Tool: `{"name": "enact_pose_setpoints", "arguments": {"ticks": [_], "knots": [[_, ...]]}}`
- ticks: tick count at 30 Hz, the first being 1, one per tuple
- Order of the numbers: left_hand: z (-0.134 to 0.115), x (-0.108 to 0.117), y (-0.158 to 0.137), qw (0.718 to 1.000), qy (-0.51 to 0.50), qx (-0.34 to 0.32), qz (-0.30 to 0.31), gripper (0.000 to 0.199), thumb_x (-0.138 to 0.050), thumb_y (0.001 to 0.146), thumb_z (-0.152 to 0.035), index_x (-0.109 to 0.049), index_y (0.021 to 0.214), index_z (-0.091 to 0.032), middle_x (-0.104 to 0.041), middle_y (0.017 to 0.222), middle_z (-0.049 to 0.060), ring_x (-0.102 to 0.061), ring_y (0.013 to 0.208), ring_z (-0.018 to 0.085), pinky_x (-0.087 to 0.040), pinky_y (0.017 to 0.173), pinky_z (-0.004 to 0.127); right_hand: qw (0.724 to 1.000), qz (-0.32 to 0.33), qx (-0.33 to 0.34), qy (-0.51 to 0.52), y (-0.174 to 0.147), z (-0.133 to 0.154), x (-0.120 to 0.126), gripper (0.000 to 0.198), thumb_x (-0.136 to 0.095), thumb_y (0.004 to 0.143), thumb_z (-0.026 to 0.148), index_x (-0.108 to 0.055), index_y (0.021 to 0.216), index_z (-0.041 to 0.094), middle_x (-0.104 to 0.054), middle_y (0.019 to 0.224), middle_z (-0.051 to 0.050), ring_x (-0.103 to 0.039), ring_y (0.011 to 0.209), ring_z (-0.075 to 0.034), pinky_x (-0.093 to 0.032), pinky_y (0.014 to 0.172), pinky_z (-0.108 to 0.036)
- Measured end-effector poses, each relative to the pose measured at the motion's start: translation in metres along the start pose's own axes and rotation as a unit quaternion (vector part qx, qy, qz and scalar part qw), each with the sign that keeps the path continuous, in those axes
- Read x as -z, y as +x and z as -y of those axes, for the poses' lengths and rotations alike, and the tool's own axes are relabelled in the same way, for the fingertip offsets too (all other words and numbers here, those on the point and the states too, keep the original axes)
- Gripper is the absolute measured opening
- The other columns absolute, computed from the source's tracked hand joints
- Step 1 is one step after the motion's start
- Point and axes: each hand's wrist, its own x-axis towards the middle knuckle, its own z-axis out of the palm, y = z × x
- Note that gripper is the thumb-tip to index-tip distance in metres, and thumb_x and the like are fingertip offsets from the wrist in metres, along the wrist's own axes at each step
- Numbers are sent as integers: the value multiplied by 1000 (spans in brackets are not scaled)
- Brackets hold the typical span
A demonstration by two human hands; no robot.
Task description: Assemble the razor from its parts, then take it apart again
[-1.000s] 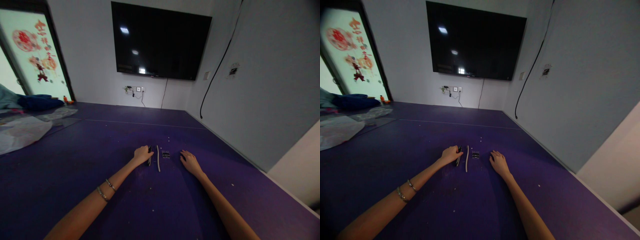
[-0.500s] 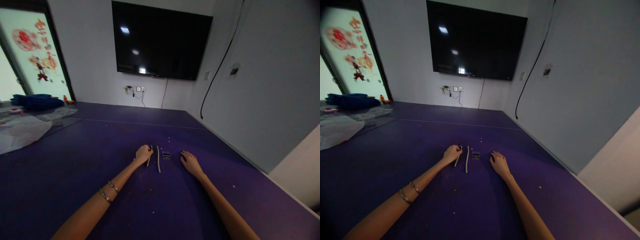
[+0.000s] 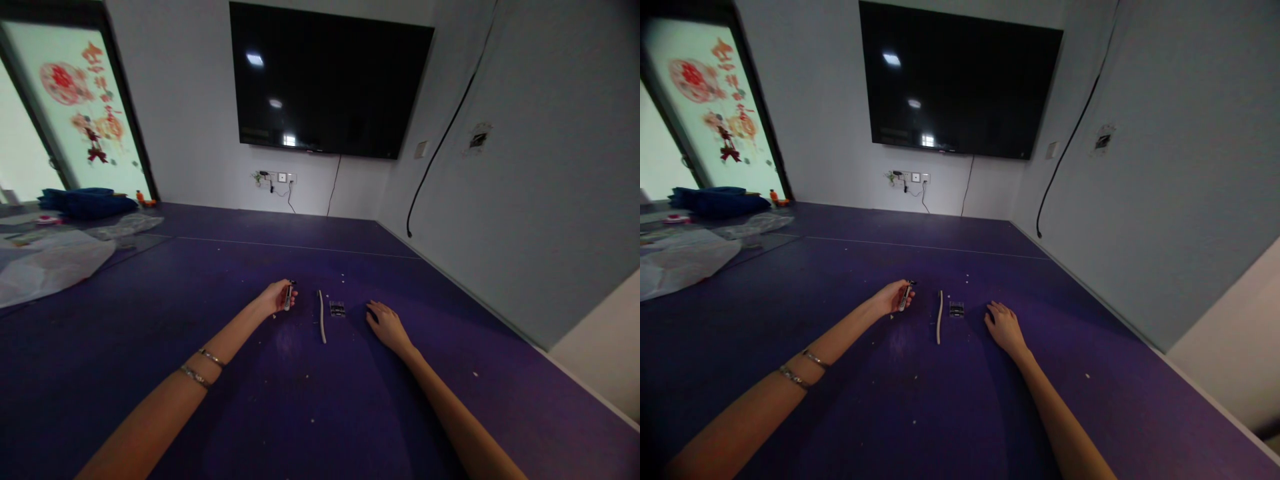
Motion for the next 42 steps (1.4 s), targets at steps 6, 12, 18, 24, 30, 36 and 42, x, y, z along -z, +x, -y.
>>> {"name": "enact_pose_setpoints", "arguments": {"ticks": [6, 12, 18, 24, 30, 36, 42], "knots": [[6, 16, 8, 971, -180, 112, 111, 26, -30, 84, -25, -38, 61, -17, -36, 44, -4, -28, 30, 4, -21, 27, 11, 1000, -3, 5, -22, 0, 0, 0, 43, -37, 85, 31, -56, 118, 12, -52, 127, -12, -43, 120, -26, -32, 99, -40], [19, 21, 17, 940, -245, 189, 141, 38, -26, 90, -40, -44, 68, -15, -30, 41, -7, -25, 28, 4, -17, 28, 12, 1000, -4, 7, -30, 1, -1, -1, 43, -36, 86, 31, -56, 118, 13, -52, 127, -11, -43, 120, -25, -32, 99, -39], [28, 20, 24, 924, -275, 221, 149, 40, -31, 90, -43, -38, 61, -17, -28, 40, -7, -24, 29, 4, -16, 30, 12, 1000, -4, 5, -30, 0, -1, 0, 43, -37, 85, 31, -56, 119, 13, -52, 127, -11, -43, 120, -25, -32, 99, -39], [27, 17, 19, 920, -283, 232, 139, 42, -25, 92, -41, -35, 58, -18, -27, 38, -7, -23, 28, 3, -14, 30, 11, 1000, -7, 5, -25, -1, 0, 0, 42, -36, 86, 31, -56, 118, 13, -52, 127, -11, -43, 120, -25, -33, 99, -39], [25, 14, 16, 920, -283, 240, 130, 41, -25, 92, -40, -33, 58, -19, -24, 37, -8, -21, 27, 4, -12, 28, 11, 1000, -6, 7, -27, 1, -1, -2, 42, -37, 85, 31, -57, 118, 12, -53, 126, -11, -44, 119, -25, -32, 99, -39], [24, 15, 12, 919, -285, 239, 131, 41, -25, 92, -39, -33, 58, -19, -25, 36, -8, -21, 26, 4, -13, 28, 11, 999, -11, 14, -26, 1, -2, -2, 42, -37, 85, 31, -56, 118, 13, -52, 127, -11, -44, 120, -25, -33, 99, -39], [22, 15, 10, 920, -285, 235, 135, 40, -25, 93, -38, -32, 58, -19, -25, 37, -8, -22, 27, 4, -14, 28, 11, 1000, -6, 9, -23, 1, -2, -3, 42, -37, 85, 31, -56, 118, 13, -53, 126, -12, -43, 120, -25, -32, 100, -40]]}}
